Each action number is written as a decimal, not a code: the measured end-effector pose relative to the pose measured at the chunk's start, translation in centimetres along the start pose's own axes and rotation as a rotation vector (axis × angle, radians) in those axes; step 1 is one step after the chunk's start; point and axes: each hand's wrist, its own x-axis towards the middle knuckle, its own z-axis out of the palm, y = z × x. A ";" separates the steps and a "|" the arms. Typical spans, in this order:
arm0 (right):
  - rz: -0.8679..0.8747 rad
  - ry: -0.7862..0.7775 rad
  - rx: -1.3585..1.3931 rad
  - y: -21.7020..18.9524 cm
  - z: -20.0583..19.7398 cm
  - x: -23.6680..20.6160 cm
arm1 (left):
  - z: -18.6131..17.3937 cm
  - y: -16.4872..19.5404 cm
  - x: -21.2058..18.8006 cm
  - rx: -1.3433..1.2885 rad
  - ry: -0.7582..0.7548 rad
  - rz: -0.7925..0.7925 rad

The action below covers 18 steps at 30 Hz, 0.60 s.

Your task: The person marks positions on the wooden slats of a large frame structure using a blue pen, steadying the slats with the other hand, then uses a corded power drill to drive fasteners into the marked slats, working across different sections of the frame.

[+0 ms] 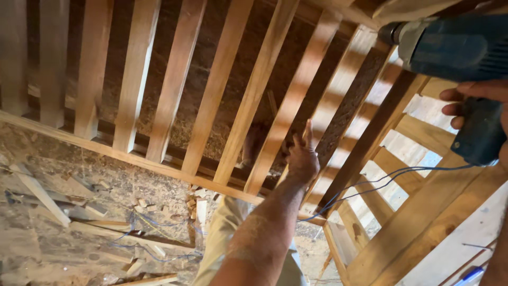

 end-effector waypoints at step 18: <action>0.080 0.032 -0.115 -4.2 1.0 -0.8 | 0.2 -0.1 0.4 -0.002 -0.047 -0.038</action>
